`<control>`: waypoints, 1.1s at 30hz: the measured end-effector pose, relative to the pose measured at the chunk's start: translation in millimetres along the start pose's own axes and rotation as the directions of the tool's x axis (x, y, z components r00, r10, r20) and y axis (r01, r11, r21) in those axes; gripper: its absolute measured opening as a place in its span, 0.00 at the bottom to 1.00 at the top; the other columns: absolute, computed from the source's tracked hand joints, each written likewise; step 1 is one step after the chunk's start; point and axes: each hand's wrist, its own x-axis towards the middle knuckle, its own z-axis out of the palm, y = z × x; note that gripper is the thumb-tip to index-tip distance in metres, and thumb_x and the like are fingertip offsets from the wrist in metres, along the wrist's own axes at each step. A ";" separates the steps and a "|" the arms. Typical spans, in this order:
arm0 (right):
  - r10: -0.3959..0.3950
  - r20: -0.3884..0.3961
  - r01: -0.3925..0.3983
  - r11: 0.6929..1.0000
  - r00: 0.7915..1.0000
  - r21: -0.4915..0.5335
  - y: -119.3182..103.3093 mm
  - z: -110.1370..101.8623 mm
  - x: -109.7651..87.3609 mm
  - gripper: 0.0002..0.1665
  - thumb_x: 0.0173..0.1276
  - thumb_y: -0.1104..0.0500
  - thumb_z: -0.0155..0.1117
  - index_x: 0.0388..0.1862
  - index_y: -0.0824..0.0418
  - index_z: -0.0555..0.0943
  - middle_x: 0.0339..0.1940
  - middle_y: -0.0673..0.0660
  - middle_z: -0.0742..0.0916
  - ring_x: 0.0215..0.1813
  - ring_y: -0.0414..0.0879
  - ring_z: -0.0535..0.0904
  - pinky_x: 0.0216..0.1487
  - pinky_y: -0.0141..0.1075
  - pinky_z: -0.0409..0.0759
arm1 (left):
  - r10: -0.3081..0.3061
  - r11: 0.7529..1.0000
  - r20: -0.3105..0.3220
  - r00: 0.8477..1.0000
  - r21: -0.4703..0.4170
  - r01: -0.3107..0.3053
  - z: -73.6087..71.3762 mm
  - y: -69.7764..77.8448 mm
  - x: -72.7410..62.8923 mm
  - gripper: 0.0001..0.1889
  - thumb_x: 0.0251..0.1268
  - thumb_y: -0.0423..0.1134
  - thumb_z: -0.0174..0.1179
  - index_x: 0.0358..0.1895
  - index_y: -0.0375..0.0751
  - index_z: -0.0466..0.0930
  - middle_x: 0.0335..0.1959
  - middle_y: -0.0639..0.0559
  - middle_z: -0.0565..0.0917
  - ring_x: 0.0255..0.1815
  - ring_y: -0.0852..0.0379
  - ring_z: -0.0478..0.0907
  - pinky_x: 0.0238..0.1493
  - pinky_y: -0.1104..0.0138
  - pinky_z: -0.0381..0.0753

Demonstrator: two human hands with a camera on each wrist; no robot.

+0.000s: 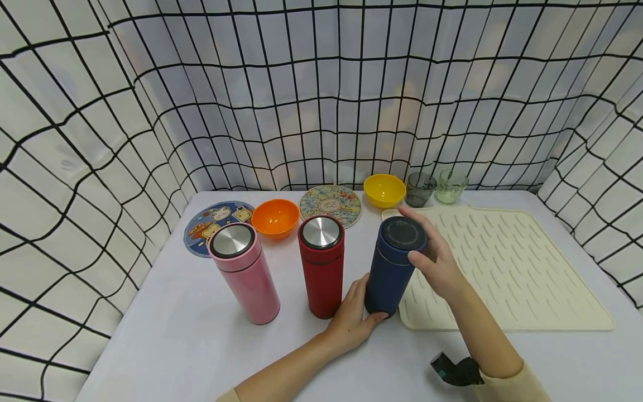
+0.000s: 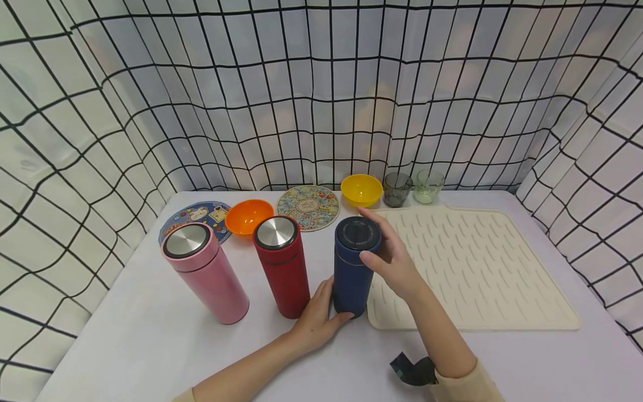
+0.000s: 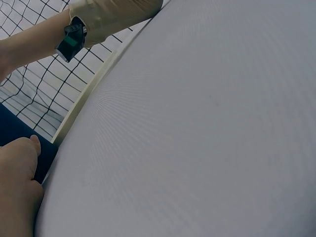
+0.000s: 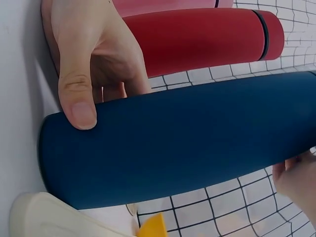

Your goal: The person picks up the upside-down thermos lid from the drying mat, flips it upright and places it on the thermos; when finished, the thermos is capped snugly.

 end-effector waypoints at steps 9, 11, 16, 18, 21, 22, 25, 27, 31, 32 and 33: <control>-0.012 -0.063 0.009 0.999 0.998 -0.049 -1.1 0.7 0.3 0.42 0.65 0.46 0.57 0.70 0.63 0.55 0.62 0.61 0.69 0.59 0.47 0.69 0.59 0.34 0.68 | 0.012 1.000 -0.002 1.000 0.010 -0.012 0.1 -0.2 -0.6 0.40 0.58 0.42 0.62 0.70 0.40 0.47 0.62 0.47 0.63 0.63 0.53 0.62 0.62 0.57 0.64; -0.009 -0.033 0.009 1.000 0.999 -0.003 -2.1 0.3 -0.4 0.38 0.68 0.51 0.53 0.71 0.65 0.54 0.67 0.60 0.66 0.64 0.47 0.66 0.62 0.34 0.65 | 0.010 1.000 -0.002 1.000 0.009 -0.010 0.5 -0.7 -0.7 0.41 0.58 0.42 0.62 0.70 0.40 0.47 0.62 0.47 0.63 0.63 0.54 0.62 0.62 0.58 0.64; -0.028 -0.054 0.025 0.998 0.998 -0.055 -0.9 -0.6 -0.8 0.40 0.62 0.52 0.63 0.68 0.67 0.59 0.66 0.57 0.68 0.62 0.47 0.68 0.60 0.35 0.67 | 0.013 1.000 -0.007 1.000 0.008 -0.013 0.9 -1.0 -0.7 0.41 0.58 0.41 0.62 0.70 0.40 0.47 0.61 0.47 0.63 0.63 0.55 0.62 0.62 0.59 0.64; -0.038 -0.081 0.029 0.994 0.996 -0.105 -0.2 -0.2 0.3 0.44 0.57 0.50 0.68 0.67 0.67 0.61 0.62 0.58 0.72 0.58 0.47 0.70 0.59 0.35 0.68 | 0.017 1.000 -0.009 1.000 0.014 -0.017 0.9 -1.1 -0.3 0.40 0.58 0.41 0.62 0.70 0.39 0.47 0.61 0.47 0.64 0.63 0.54 0.63 0.62 0.59 0.64; -0.038 -0.071 0.029 0.991 0.997 -0.127 1.5 0.1 0.7 0.45 0.58 0.48 0.67 0.67 0.66 0.59 0.61 0.57 0.71 0.58 0.47 0.69 0.59 0.35 0.67 | 0.007 1.000 -0.007 1.000 0.015 -0.006 1.3 -1.8 0.0 0.40 0.58 0.40 0.62 0.70 0.40 0.47 0.62 0.47 0.63 0.63 0.55 0.62 0.62 0.60 0.64; -0.033 -0.054 0.026 0.993 0.998 -0.119 1.4 0.5 1.0 0.44 0.60 0.48 0.64 0.68 0.66 0.58 0.62 0.57 0.71 0.59 0.48 0.69 0.60 0.35 0.66 | 0.007 1.000 -0.009 1.000 0.019 -0.007 1.2 -1.8 0.2 0.40 0.58 0.40 0.62 0.70 0.39 0.48 0.62 0.47 0.63 0.63 0.55 0.62 0.62 0.60 0.64; -0.002 0.003 0.003 0.998 1.000 -0.061 1.3 0.6 1.0 0.39 0.67 0.50 0.54 0.70 0.65 0.54 0.66 0.57 0.68 0.63 0.48 0.66 0.61 0.35 0.65 | 0.003 1.000 -0.008 1.000 0.017 -0.003 1.2 -1.7 1.0 0.41 0.58 0.41 0.62 0.70 0.39 0.48 0.62 0.47 0.63 0.64 0.56 0.62 0.62 0.60 0.63; 0.012 0.016 -0.011 1.000 1.000 -0.028 0.3 1.2 0.4 0.36 0.67 0.54 0.50 0.70 0.64 0.54 0.67 0.57 0.67 0.65 0.48 0.64 0.62 0.35 0.64 | -0.002 1.000 -0.005 1.000 0.014 0.002 1.1 -1.3 0.9 0.41 0.58 0.41 0.62 0.70 0.39 0.48 0.62 0.47 0.63 0.64 0.56 0.62 0.62 0.60 0.63; -0.001 -0.030 -0.001 0.998 1.000 -0.056 -0.5 1.2 -0.5 0.33 0.65 0.58 0.54 0.68 0.63 0.60 0.65 0.58 0.68 0.62 0.47 0.67 0.60 0.35 0.67 | -0.001 1.000 -0.004 1.000 0.006 0.001 1.0 -0.8 0.2 0.40 0.58 0.41 0.62 0.69 0.39 0.48 0.62 0.47 0.64 0.63 0.55 0.62 0.62 0.59 0.64; -0.005 -0.044 0.002 0.998 0.999 -0.065 -0.5 1.4 -0.3 0.33 0.64 0.58 0.57 0.67 0.63 0.61 0.62 0.59 0.70 0.60 0.48 0.68 0.58 0.35 0.69 | -0.003 1.000 -0.003 1.000 0.004 0.003 0.9 -0.6 0.0 0.40 0.58 0.41 0.62 0.69 0.39 0.48 0.62 0.47 0.63 0.63 0.55 0.62 0.62 0.59 0.64; -0.005 -0.057 0.001 0.997 0.998 -0.075 -0.2 1.5 -0.1 0.34 0.63 0.58 0.60 0.66 0.63 0.61 0.59 0.59 0.72 0.58 0.48 0.70 0.56 0.35 0.71 | -0.001 1.000 -0.005 1.000 0.004 0.001 0.9 -0.5 -0.1 0.40 0.58 0.40 0.62 0.69 0.39 0.48 0.62 0.47 0.63 0.63 0.55 0.62 0.62 0.59 0.64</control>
